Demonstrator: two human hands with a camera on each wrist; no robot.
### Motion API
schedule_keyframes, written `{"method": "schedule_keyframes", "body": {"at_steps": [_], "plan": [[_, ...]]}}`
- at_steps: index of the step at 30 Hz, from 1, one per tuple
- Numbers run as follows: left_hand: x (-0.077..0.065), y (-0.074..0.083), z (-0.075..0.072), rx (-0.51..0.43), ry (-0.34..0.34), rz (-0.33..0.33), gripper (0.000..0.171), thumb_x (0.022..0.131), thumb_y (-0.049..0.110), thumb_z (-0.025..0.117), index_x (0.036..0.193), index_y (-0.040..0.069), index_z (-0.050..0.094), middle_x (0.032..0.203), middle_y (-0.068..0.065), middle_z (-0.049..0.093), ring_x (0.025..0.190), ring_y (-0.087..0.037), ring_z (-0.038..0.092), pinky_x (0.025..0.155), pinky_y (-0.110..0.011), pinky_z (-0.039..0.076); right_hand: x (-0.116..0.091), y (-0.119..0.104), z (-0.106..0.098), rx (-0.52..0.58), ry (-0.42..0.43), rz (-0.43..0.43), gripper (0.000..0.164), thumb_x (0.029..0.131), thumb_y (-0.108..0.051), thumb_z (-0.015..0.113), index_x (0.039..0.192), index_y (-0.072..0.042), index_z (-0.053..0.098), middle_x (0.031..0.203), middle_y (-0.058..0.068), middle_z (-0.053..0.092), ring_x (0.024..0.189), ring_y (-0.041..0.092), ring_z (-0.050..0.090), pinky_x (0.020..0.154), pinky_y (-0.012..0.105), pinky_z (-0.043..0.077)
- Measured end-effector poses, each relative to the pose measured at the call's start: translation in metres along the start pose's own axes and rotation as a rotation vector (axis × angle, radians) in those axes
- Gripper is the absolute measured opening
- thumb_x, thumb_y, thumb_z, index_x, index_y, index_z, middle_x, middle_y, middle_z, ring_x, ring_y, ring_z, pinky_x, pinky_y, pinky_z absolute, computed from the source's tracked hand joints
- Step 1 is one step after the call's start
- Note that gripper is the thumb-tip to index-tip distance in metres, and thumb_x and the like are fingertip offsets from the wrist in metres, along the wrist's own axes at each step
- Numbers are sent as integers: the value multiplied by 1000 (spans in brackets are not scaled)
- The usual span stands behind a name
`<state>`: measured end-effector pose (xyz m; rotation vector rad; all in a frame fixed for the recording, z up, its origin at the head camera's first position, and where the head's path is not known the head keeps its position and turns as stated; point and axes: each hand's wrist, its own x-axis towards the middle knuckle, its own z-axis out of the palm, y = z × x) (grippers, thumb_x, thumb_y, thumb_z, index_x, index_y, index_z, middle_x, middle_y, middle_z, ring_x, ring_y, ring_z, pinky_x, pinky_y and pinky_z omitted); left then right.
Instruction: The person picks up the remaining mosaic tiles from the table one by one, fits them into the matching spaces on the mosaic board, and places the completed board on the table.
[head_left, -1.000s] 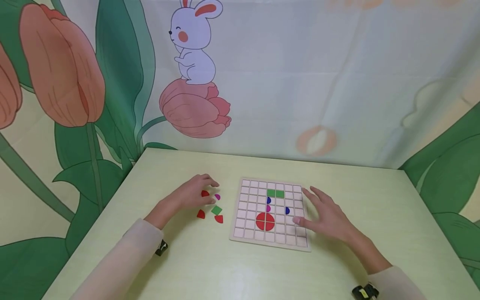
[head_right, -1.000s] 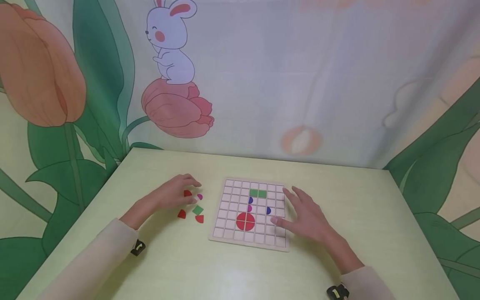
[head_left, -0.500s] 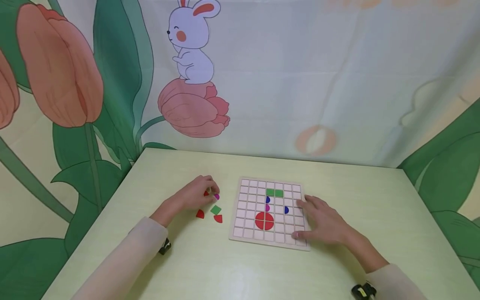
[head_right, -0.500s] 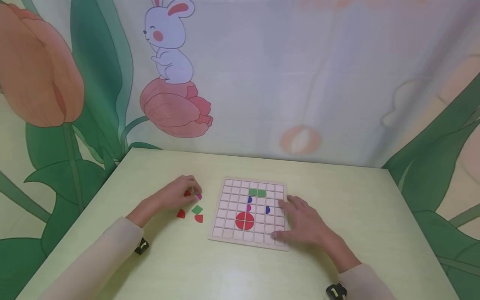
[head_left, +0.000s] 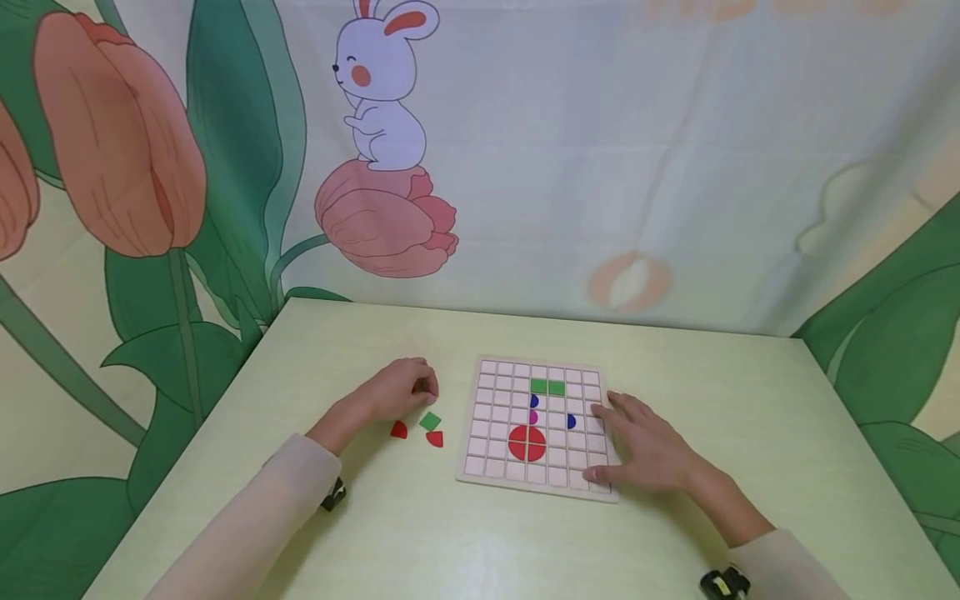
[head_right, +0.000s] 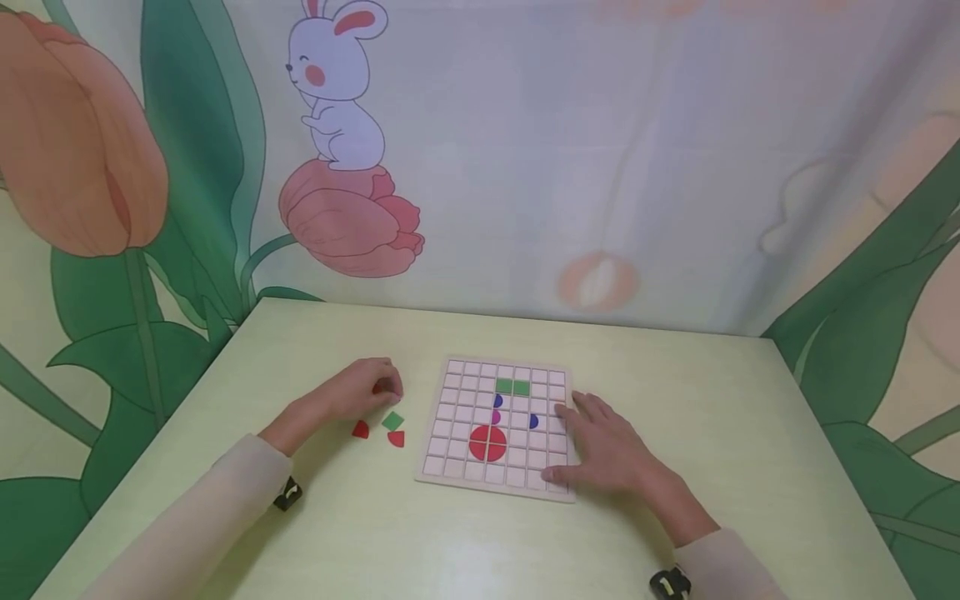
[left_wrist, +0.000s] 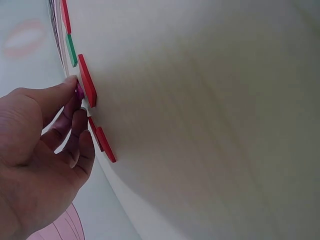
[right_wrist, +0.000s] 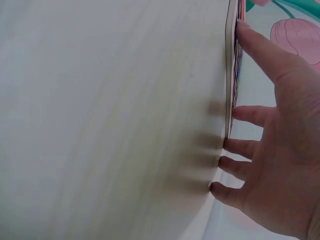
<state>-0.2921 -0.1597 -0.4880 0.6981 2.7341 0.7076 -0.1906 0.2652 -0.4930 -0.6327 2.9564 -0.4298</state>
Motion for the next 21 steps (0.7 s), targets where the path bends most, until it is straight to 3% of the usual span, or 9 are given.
{"method": "schedule_keyframes", "body": {"at_steps": [12, 21], "plan": [[-5, 2, -6, 62, -3, -56, 10, 99, 17, 78, 102, 15, 69, 95, 2, 60, 92, -18, 57, 83, -31, 54, 0, 2, 1, 5, 1, 2, 107, 82, -77, 74, 159, -7, 46, 167, 25, 32, 153, 50, 29, 116, 71, 33], [-11, 6, -2, 45, -10, -77, 11, 98, 15, 79, 101, 14, 69, 95, 2, 60, 92, -17, 57, 84, -30, 54, -1, 3, 3, 12, 3, -4, 107, 82, -74, 75, 159, -7, 46, 167, 26, 32, 153, 50, 29, 117, 70, 32]]}}
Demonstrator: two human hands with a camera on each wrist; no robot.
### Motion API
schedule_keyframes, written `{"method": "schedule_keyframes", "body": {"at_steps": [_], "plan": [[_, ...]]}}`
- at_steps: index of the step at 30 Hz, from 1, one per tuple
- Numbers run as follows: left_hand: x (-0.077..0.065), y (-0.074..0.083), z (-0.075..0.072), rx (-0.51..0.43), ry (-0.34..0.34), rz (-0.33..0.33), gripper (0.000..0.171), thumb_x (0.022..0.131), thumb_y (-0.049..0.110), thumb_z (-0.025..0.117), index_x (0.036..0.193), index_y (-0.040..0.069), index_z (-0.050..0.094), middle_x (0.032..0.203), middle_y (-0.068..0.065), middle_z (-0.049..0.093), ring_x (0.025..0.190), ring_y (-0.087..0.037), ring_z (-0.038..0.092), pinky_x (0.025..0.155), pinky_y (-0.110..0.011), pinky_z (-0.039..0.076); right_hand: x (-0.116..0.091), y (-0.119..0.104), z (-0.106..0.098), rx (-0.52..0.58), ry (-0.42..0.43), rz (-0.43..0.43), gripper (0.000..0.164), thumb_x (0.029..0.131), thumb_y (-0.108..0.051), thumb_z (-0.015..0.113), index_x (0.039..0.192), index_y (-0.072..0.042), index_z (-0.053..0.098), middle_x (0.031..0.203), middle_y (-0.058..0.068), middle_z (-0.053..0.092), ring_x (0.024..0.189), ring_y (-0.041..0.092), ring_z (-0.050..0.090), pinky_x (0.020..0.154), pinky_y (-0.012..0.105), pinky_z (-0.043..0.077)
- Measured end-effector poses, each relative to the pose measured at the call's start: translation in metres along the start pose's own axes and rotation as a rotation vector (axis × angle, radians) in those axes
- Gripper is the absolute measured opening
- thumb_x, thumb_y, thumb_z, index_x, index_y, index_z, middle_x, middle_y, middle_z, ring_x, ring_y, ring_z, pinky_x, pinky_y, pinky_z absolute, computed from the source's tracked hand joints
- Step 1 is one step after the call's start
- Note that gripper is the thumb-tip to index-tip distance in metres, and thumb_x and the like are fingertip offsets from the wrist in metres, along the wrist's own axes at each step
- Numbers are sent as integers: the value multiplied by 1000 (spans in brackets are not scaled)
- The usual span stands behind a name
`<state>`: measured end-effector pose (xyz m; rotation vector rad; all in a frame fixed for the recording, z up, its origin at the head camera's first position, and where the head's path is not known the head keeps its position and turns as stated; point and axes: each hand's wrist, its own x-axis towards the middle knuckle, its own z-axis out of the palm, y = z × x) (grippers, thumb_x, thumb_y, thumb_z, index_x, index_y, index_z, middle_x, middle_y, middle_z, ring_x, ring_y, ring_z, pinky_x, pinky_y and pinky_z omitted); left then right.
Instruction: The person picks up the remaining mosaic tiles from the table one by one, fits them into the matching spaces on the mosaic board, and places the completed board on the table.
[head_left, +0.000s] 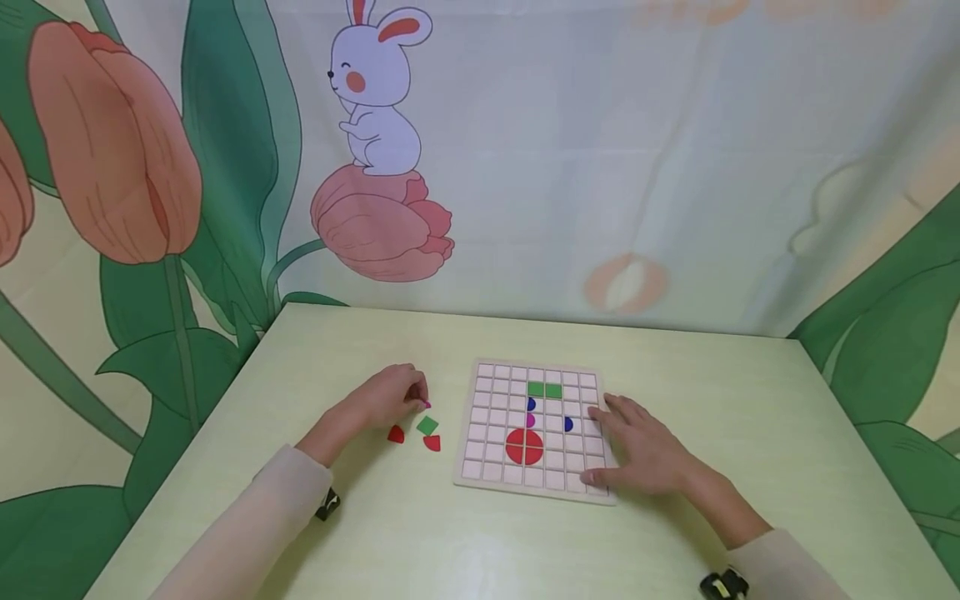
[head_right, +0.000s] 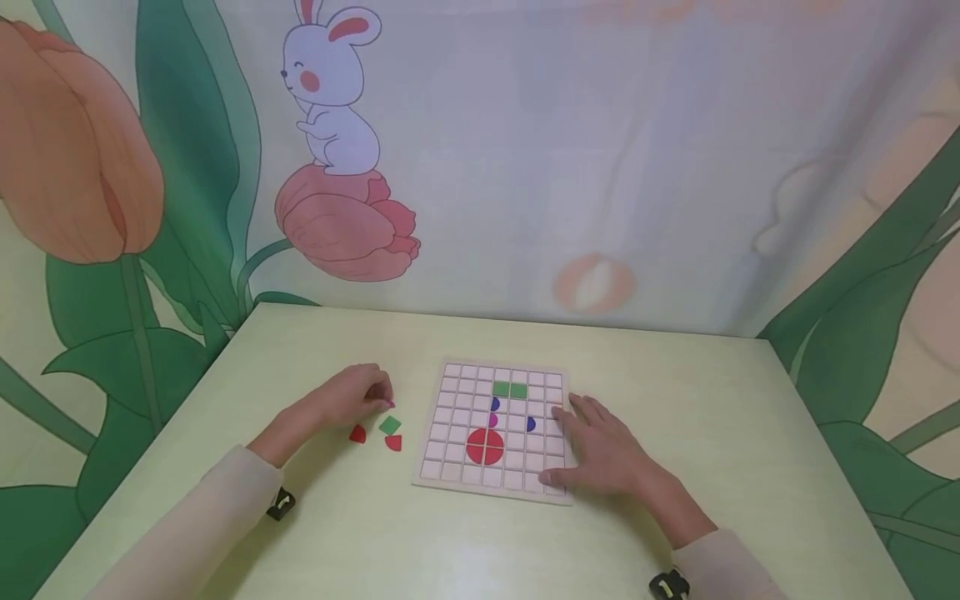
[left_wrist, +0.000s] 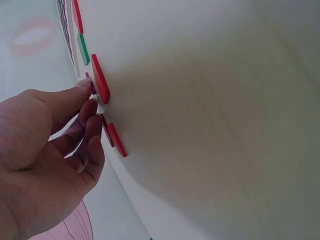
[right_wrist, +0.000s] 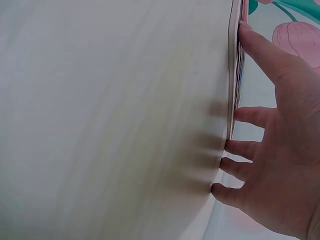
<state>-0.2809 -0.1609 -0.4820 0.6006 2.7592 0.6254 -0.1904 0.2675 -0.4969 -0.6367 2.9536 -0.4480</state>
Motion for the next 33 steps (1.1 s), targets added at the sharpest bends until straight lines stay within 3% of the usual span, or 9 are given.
{"method": "schedule_keyframes", "body": {"at_steps": [12, 16, 22, 26, 33], "plan": [[1, -1, 0, -25, -4, -12, 13, 99, 15, 78, 99, 17, 65, 92, 3, 63, 89, -18, 58, 80, -29, 53, 2, -2, 1, -9, -2, -9, 106, 83, -74, 75, 159, -6, 45, 167, 27, 32, 153, 51, 29, 117, 69, 31], [4, 6, -2, -32, 30, 9, 11, 99, 16, 77, 98, 18, 66, 92, 4, 64, 90, -17, 59, 82, -28, 54, 2, -4, -2, -4, -1, -11, 106, 83, -72, 76, 159, -6, 45, 167, 27, 31, 153, 51, 28, 118, 69, 31], [14, 38, -6, -92, 64, 65, 7, 102, 12, 73, 102, 14, 67, 96, 2, 64, 93, -19, 59, 82, -28, 55, 2, -7, -6, -4, 3, -21, 104, 84, -69, 78, 158, -3, 46, 166, 29, 32, 152, 53, 29, 118, 69, 31], [23, 63, -9, -123, 78, 136, 4, 103, 10, 70, 106, 10, 67, 99, 0, 62, 95, -19, 59, 84, -28, 55, 2, -8, -6, -2, -2, -21, 104, 83, -68, 79, 158, -3, 46, 165, 29, 32, 151, 53, 30, 117, 69, 31], [42, 95, -4, -166, 108, 234, 8, 106, 8, 65, 112, 7, 70, 102, -3, 65, 95, -18, 59, 86, -28, 55, 0, -7, -5, 1, -1, -16, 103, 83, -67, 80, 158, -3, 47, 165, 29, 33, 152, 52, 30, 118, 68, 31]]}}
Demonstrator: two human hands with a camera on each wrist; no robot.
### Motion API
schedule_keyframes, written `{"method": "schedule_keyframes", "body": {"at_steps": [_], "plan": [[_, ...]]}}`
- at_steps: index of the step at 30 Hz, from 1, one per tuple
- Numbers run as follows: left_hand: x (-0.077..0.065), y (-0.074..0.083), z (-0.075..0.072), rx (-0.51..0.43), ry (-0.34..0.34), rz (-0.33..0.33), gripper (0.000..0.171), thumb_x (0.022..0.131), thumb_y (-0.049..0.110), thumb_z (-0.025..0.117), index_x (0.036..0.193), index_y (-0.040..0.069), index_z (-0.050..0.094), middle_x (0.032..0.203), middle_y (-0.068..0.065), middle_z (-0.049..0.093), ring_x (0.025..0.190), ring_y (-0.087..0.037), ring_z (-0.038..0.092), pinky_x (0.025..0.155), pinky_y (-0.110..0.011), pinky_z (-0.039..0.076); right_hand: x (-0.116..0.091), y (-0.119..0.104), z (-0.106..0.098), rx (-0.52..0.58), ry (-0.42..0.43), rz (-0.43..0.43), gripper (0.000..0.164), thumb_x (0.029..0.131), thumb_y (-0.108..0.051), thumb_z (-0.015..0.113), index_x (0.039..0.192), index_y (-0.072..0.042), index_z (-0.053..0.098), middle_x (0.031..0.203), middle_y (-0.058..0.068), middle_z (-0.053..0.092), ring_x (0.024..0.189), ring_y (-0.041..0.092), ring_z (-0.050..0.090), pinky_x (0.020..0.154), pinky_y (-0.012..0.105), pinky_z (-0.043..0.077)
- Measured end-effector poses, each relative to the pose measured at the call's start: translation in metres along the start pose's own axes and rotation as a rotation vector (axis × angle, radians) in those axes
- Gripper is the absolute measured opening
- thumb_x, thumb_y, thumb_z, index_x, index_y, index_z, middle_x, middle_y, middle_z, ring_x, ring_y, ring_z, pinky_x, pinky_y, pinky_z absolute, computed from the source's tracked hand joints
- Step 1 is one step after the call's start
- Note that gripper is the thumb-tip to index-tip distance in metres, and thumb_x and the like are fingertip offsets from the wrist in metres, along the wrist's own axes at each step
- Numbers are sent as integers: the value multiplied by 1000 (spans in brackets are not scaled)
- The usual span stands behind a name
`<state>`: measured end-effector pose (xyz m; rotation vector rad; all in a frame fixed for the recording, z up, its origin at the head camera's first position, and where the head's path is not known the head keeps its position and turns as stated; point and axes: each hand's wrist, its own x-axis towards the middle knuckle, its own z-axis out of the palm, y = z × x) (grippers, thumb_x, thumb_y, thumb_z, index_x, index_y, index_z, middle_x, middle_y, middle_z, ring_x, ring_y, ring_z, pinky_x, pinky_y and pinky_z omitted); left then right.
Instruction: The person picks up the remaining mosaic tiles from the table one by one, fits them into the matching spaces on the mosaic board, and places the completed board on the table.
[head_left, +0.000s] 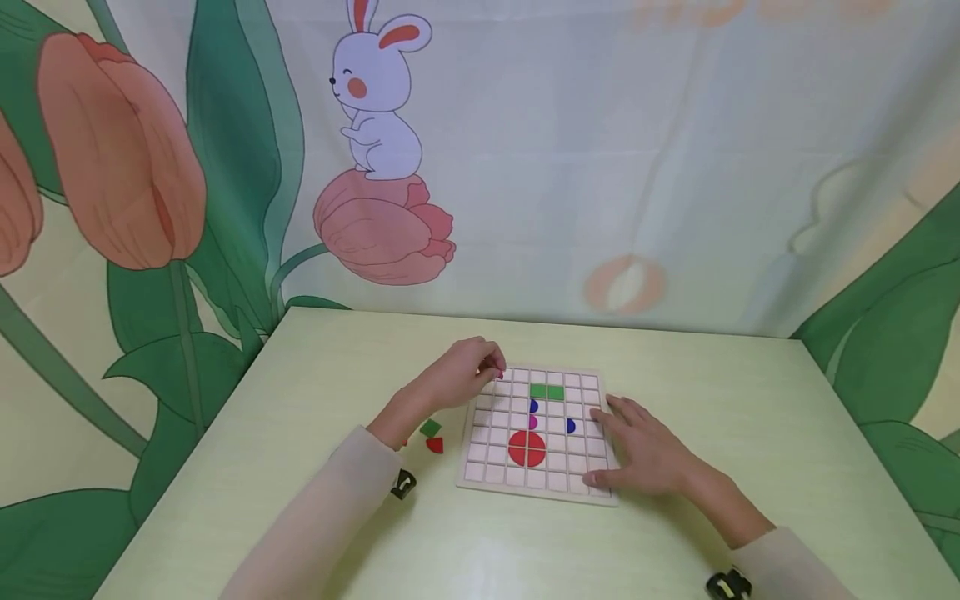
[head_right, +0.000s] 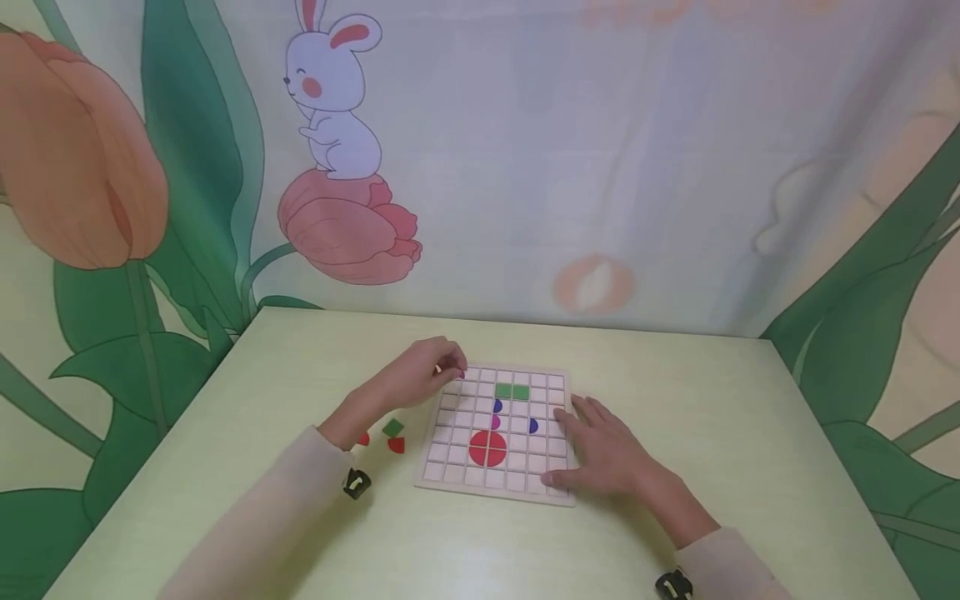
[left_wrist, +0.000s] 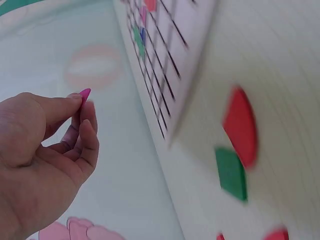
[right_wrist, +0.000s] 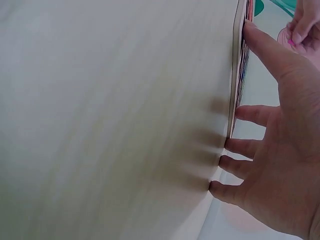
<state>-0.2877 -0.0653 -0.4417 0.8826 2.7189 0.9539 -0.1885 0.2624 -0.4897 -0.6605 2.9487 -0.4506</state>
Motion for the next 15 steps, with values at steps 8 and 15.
{"method": "schedule_keyframes", "body": {"at_steps": [8, 15], "plan": [[21, 15, 21, -88, -7, 1, 8, 107, 11, 65, 114, 9, 69, 101, 2, 69, 94, -14, 64, 84, -25, 55, 0, 0, 1, -9, -15, 10, 107, 83, -73, 76, 159, -5, 45, 166, 28, 32, 152, 52, 29, 117, 69, 31], [35, 26, 34, -82, -18, -18, 5, 105, 18, 69, 107, 13, 70, 98, 1, 70, 88, -14, 61, 78, -22, 54, 1, 2, 1, -7, -16, 13, 107, 83, -75, 75, 160, -6, 45, 167, 27, 31, 153, 51, 29, 118, 69, 31]]}}
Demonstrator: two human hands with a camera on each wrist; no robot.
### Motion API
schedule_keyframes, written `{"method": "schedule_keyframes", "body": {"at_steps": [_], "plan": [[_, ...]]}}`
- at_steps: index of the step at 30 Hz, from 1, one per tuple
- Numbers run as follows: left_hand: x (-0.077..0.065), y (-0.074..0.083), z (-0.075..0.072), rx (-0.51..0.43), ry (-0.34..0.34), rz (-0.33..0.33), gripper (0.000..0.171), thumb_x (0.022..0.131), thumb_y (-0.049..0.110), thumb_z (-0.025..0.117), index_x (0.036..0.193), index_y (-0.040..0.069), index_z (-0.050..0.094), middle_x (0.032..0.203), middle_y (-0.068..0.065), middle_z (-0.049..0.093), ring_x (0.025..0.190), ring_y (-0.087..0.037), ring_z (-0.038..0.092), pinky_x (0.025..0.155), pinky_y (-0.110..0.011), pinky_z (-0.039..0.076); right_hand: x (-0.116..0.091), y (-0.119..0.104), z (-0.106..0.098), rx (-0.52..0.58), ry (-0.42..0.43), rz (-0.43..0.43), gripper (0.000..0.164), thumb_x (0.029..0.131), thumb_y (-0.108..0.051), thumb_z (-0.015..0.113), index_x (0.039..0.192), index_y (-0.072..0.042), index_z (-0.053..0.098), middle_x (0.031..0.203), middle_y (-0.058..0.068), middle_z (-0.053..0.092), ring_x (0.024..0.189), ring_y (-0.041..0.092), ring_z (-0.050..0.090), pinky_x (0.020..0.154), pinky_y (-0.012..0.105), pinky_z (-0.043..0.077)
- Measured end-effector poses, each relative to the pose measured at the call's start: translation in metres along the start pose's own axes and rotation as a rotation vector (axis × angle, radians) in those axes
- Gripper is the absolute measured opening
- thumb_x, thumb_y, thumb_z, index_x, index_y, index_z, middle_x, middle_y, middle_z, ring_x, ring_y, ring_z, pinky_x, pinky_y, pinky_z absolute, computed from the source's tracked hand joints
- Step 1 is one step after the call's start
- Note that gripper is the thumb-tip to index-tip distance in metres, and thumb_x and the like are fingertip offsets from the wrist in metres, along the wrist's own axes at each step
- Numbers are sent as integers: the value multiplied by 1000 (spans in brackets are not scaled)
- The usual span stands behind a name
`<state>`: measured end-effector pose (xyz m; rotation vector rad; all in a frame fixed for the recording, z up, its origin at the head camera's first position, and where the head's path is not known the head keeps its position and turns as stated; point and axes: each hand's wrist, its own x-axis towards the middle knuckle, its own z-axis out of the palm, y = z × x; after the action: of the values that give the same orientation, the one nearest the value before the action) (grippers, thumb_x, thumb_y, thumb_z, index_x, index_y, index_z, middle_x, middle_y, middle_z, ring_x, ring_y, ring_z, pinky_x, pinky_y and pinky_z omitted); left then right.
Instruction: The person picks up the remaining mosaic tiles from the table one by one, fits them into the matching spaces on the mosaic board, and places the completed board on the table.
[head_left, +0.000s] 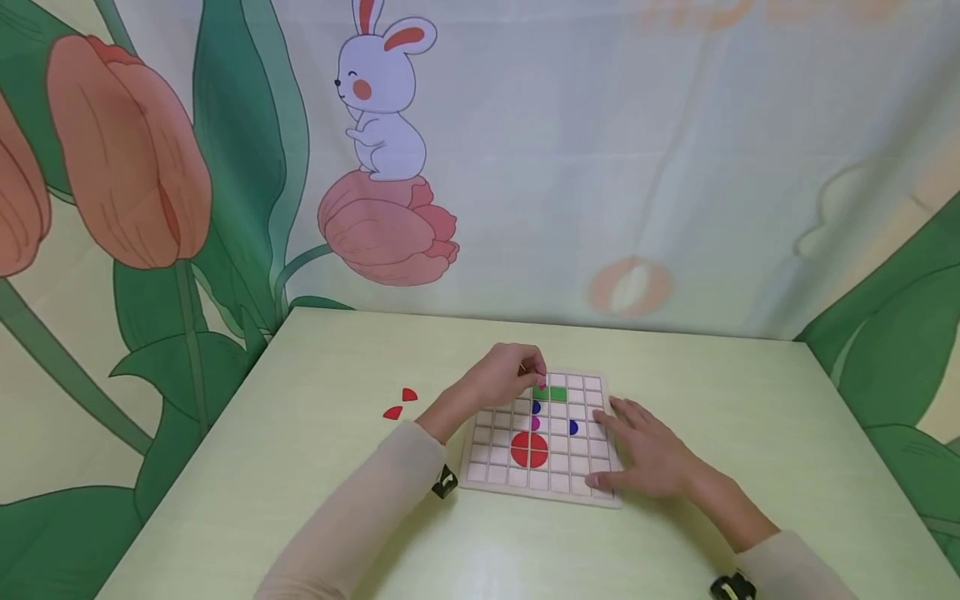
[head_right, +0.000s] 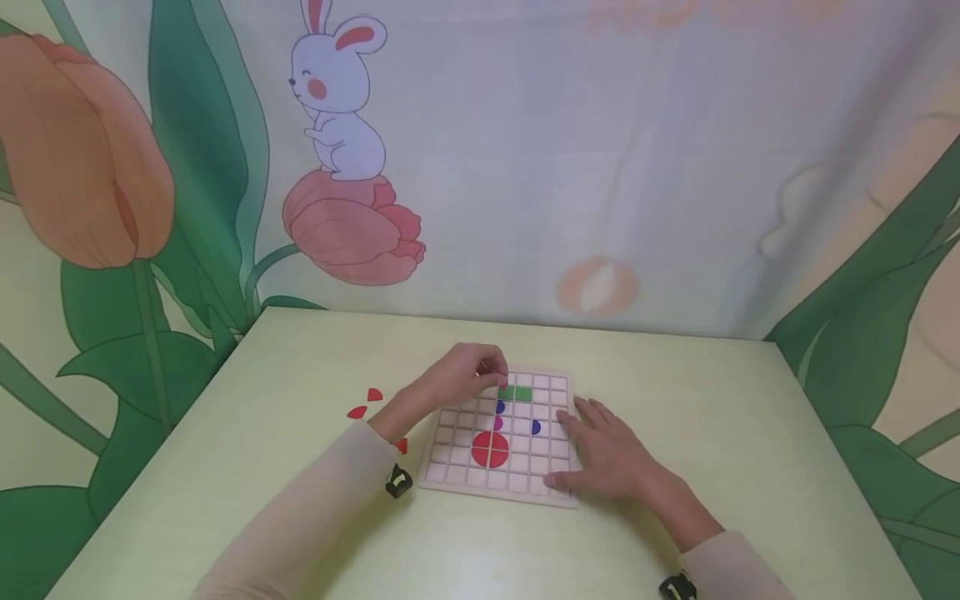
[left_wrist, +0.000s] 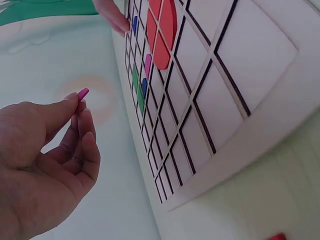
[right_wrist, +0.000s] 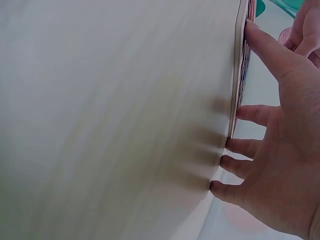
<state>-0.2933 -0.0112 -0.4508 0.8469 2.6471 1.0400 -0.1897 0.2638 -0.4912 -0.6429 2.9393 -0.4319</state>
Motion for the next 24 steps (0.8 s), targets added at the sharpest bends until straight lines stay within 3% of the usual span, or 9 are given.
{"method": "schedule_keyframes", "body": {"at_steps": [10, 15, 24], "plan": [[14, 13, 20, 75, -62, 9, 7, 105, 21, 70, 109, 16, 74, 95, 9, 69, 88, -12, 59, 82, -20, 52, -1, 3, 2, 9, 14, -22, 107, 83, -74, 75, 159, -4, 46, 166, 29, 32, 152, 53, 30, 118, 68, 32], [19, 15, 30, 120, -88, 32, 5, 106, 18, 68, 104, 18, 72, 92, 8, 67, 83, -11, 58, 78, -20, 50, 0, 2, 1, -7, 2, -12, 108, 83, -75, 75, 159, -5, 46, 167, 28, 32, 152, 53, 29, 118, 68, 31], [25, 15, 45, 64, -103, -16, 8, 106, 17, 66, 99, 19, 69, 91, 3, 69, 70, -11, 58, 62, -22, 49, 0, -1, 1, -2, -4, -15, 106, 84, -74, 74, 159, -5, 46, 166, 28, 32, 152, 53, 29, 118, 69, 31]]}}
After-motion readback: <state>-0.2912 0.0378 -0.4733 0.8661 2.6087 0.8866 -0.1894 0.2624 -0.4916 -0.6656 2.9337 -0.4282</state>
